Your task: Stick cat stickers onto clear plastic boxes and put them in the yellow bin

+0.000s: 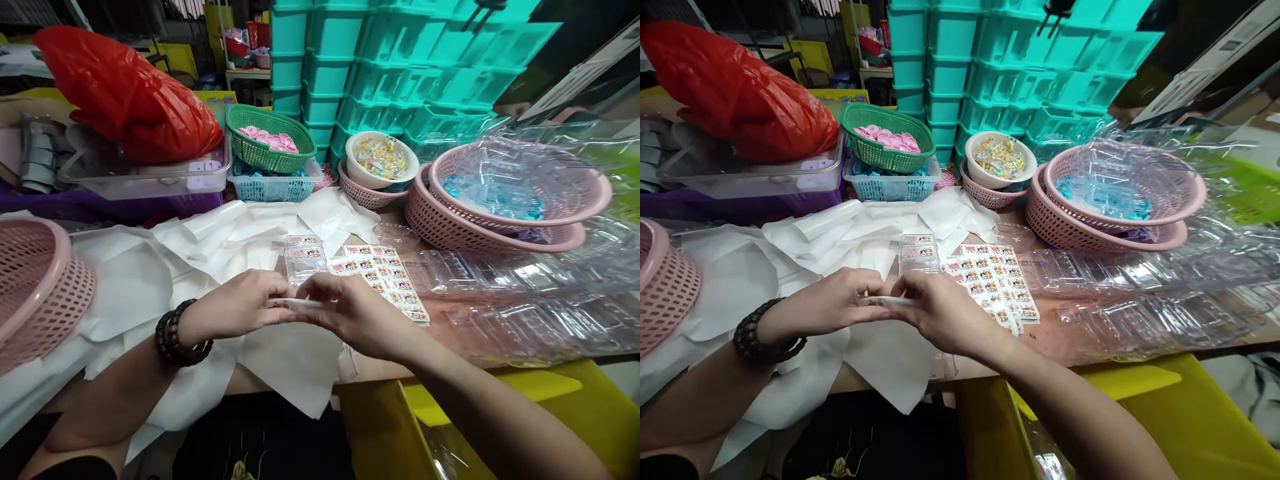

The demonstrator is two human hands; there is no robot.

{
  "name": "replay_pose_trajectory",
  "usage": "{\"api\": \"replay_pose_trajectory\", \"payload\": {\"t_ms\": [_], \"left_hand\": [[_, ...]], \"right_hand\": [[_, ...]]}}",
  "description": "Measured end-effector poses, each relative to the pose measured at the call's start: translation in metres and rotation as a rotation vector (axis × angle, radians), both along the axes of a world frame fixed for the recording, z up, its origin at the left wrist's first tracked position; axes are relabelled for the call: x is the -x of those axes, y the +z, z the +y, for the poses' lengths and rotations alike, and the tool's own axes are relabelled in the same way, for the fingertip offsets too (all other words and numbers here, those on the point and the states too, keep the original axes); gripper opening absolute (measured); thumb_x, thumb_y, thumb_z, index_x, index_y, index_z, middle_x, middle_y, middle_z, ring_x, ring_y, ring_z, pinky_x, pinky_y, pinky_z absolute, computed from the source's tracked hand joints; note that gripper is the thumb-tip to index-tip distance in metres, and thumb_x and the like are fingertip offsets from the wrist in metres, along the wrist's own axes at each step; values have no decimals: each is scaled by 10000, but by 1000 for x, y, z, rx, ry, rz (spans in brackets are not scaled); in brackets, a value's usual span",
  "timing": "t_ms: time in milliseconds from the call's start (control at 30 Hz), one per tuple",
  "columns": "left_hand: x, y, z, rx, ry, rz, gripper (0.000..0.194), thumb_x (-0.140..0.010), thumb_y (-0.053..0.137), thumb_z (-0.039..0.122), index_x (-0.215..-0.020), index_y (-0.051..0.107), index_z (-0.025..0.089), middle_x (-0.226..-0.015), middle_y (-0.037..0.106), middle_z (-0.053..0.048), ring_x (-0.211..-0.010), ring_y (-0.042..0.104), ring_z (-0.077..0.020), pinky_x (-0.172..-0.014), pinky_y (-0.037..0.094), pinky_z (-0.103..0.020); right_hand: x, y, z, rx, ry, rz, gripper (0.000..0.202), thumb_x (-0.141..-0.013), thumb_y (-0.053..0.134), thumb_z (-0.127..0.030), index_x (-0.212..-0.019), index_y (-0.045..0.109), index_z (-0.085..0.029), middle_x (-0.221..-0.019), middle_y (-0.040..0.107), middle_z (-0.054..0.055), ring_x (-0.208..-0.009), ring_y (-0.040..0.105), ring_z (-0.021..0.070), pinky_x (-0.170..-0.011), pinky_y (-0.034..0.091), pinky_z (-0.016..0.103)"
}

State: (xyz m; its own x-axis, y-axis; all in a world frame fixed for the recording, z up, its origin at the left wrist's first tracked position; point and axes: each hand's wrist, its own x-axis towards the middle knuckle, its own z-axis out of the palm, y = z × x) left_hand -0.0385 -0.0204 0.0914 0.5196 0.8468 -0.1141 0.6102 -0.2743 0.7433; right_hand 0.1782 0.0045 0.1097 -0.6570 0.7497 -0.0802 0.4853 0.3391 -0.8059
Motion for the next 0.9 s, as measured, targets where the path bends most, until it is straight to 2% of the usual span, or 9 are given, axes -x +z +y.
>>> {"api": "replay_pose_trajectory", "payload": {"t_ms": [67,133,300,433,567,667,733,833,900], "left_hand": [[0,1,-20,132,119,-148,325,-774,761,436,-969,678,190,-865,708,-22,-762,638,-179,-679,499,-270],[-1,-1,-37,227,209,-250,329,-746,785,431,-935,702,175,-845,731,-25,-752,652,-174,-663,500,-253],[-10,-9,-67,212,161,-258,176,-830,691,320,-854,768,164,-774,753,-23,-702,639,-148,-632,451,-226],[-20,-19,-87,225,105,-296,237,-871,644,339,-851,768,138,-697,708,-21,-611,561,-113,-557,391,-205],[-30,-45,-110,329,167,-457,295,-883,637,380,-829,755,114,-669,656,-17,-582,501,-98,-549,391,-207],[-36,-68,-125,508,188,-613,314,-851,684,412,-923,755,114,-751,682,-33,-628,527,-110,-601,437,-226],[-37,-79,-132,615,224,-644,347,-812,724,441,-871,756,100,-697,672,-33,-594,515,-105,-574,429,-226],[-34,-84,-138,770,285,-608,333,-749,778,427,-815,766,101,-663,701,-39,-559,542,-100,-542,427,-213],[-30,-80,-139,844,291,-568,286,-726,788,377,-855,782,121,-756,759,-60,-609,615,-119,-579,471,-216]], "right_hand": [[-10,3,-21,91,-35,15,114,-835,689,-284,-829,688,-170,-722,683,8,-651,611,137,-593,466,244],[-20,2,-36,118,-43,-23,116,-842,687,-287,-854,692,-171,-712,690,9,-639,622,143,-583,473,249],[-29,-6,-72,-329,-74,-155,268,-801,768,-303,-1035,694,-196,-978,746,69,-898,679,223,-756,509,330],[-24,-20,-100,-432,-74,0,72,-871,708,-251,-811,694,-213,-711,717,-5,-683,647,153,-729,490,303],[-31,-41,-121,-507,-180,135,77,-916,653,-260,-858,691,-227,-717,736,-9,-668,661,144,-769,495,319],[-38,-60,-131,-648,-216,163,91,-931,615,-186,-973,674,-241,-775,756,-22,-655,674,120,-863,485,355],[-42,-77,-137,-805,-215,160,167,-931,588,-140,-1016,681,-249,-894,770,4,-722,693,128,-930,472,397],[-44,-108,-151,-1167,-255,214,217,-843,685,-122,-950,725,-306,-938,755,-13,-804,689,162,-959,481,418],[-46,-125,-164,-1270,-301,302,281,-763,766,-124,-878,735,-378,-808,720,-56,-761,667,169,-886,524,384]]}}
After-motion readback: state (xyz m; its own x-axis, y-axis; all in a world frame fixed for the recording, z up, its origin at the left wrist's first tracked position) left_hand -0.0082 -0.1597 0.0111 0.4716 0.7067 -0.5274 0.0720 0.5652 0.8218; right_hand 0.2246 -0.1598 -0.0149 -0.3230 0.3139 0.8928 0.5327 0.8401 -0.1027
